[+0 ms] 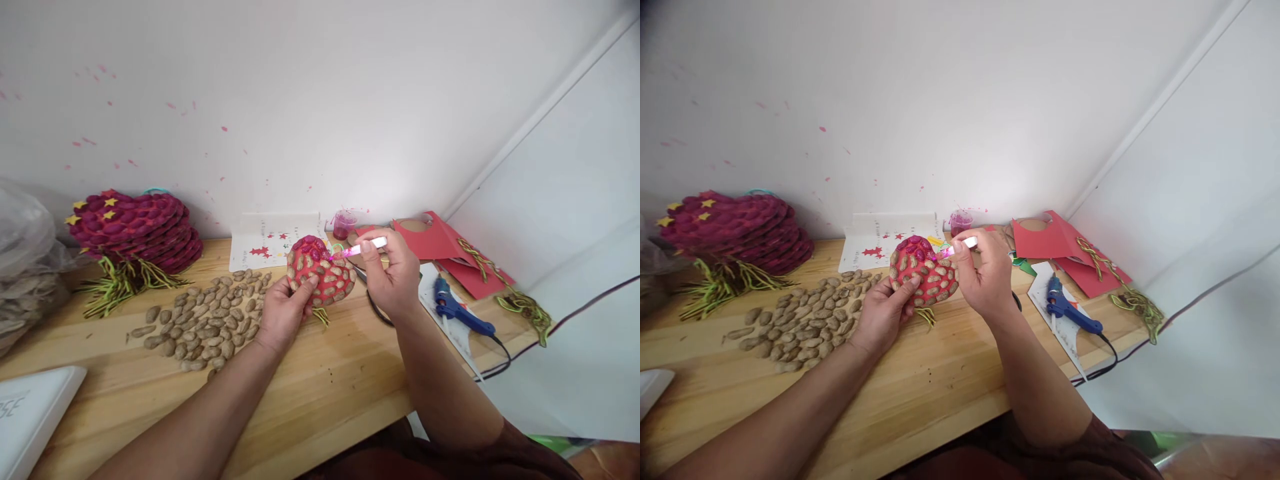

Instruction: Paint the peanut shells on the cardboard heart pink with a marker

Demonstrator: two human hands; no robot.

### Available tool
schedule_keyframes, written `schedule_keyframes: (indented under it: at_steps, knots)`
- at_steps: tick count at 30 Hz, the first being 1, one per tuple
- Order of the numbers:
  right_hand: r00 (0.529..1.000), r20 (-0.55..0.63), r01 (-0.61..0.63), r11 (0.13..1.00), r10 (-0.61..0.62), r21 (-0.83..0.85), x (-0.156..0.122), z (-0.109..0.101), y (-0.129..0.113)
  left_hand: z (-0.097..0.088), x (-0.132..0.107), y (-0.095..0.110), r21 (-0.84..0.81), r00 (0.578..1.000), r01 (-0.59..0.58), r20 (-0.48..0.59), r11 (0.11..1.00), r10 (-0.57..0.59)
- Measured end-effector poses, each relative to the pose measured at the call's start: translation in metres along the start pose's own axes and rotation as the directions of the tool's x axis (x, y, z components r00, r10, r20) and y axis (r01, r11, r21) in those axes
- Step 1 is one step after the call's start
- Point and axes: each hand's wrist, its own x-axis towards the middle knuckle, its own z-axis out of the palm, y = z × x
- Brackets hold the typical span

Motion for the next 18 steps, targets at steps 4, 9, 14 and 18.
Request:
schedule_keyframes:
  at_steps: [4,9,14,18]
  knots:
    - [0.997,0.019,0.071,0.997,-0.071,-0.021,-0.0004,0.0001,-0.0033,-0.0005,0.0001,-0.0008,0.002,1.000,-0.013,0.001,1.000,0.013]
    - [0.994,0.037,0.103,0.994,-0.101,-0.042,0.0007,0.0004,-0.0046,0.0004,0.0002,0.0005,0.021,1.000,-0.026,0.002,0.999,0.026]
    - [0.990,0.048,0.138,0.988,-0.135,-0.067,0.0015,-0.0010,-0.0032,-0.0007,0.0013,-0.0004,0.025,1.000,-0.012,-0.007,1.000,0.012]
    - [0.994,0.024,0.110,0.993,-0.109,-0.049,0.0017,-0.0018,-0.0010,-0.0019,0.0004,-0.0009,0.023,1.000,-0.007,0.002,1.000,0.007]
